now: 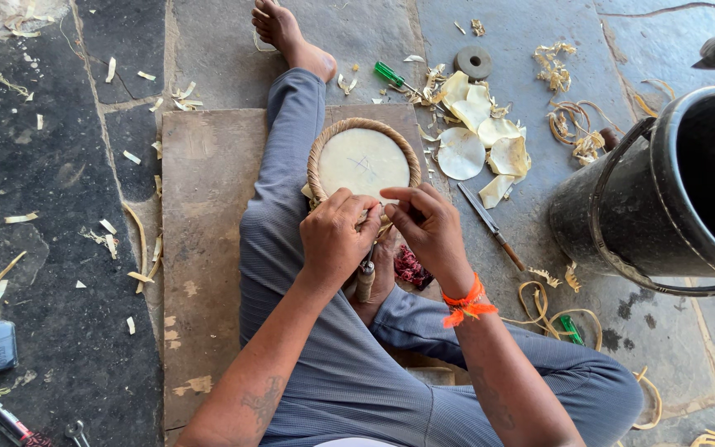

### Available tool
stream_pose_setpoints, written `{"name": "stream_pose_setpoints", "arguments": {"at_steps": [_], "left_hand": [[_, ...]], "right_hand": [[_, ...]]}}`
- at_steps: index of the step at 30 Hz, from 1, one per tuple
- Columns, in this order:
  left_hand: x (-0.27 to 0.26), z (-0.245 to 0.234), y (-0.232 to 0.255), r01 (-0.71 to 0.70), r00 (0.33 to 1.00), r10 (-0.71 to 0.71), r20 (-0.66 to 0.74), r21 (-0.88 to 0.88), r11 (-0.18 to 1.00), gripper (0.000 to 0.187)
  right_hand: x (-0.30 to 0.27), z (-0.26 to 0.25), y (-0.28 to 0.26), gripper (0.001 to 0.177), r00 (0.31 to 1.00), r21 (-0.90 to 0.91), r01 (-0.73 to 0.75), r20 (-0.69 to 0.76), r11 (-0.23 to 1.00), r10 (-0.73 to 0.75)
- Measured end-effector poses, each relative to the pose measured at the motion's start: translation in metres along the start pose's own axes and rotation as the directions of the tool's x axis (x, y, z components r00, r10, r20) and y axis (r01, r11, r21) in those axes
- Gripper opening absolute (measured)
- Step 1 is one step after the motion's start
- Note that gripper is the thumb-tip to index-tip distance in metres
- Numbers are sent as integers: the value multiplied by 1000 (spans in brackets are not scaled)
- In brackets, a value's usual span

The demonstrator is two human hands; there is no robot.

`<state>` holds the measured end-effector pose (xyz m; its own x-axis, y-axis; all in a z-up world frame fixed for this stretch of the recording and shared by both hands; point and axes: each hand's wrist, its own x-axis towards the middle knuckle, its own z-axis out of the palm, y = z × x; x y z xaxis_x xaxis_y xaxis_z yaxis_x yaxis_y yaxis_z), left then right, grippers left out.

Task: The person sits on the floor and uses a metal tool to tighten and adjust the rope bindings on a small drum. They repeatedly insert the tool under the ropes, twist to tension them, and trim excess material with a knife.

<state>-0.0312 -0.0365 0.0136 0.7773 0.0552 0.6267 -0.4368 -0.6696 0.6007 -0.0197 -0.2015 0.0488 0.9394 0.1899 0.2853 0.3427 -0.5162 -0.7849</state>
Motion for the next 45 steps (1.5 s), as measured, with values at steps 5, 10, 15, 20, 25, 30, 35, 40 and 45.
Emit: {"name": "stream_pose_setpoints", "arguments": {"at_steps": [5, 10, 15, 20, 25, 30, 35, 40, 45], "left_hand": [[-1, -6, -2, 42, 991, -37, 130, -32, 999, 17], [-10, -26, -1, 101, 972, -134, 195, 173, 980, 23], [-9, -53, -10, 65, 970, 48, 237, -449, 891, 16], [5, -1, -13, -250, 967, 239, -84, -181, 951, 9], [23, 38, -38, -210, 958, 203, -201, -17, 977, 18], [76, 52, -76, -54, 945, 34, -325, -52, 997, 29], [109, 49, -96, -16, 943, -22, -332, -112, 994, 32], [81, 54, -84, -2, 971, -4, -238, -28, 1000, 22], [64, 44, -70, 80, 984, -117, -135, -248, 965, 15]], "right_hand": [[5, 7, 10, 11, 998, -94, 45, -39, 995, -48], [0, 10, 12, 10, 984, -185, 127, -104, 975, -148], [1, 14, 24, 11, 973, -217, 147, -141, 965, -180], [-29, 40, 72, 6, 949, 213, -80, -282, 974, 139], [-95, 102, 68, 20, 993, 233, 114, -55, 966, -104], [-78, 83, 45, 20, 847, 846, -504, 446, 171, 288], [-153, 79, 54, 43, 770, 607, -617, 333, 501, 545], [-161, -18, 184, 25, 788, 259, -584, -50, 770, 614], [-79, -65, 270, 43, 695, -932, -143, 145, 333, 704]]}}
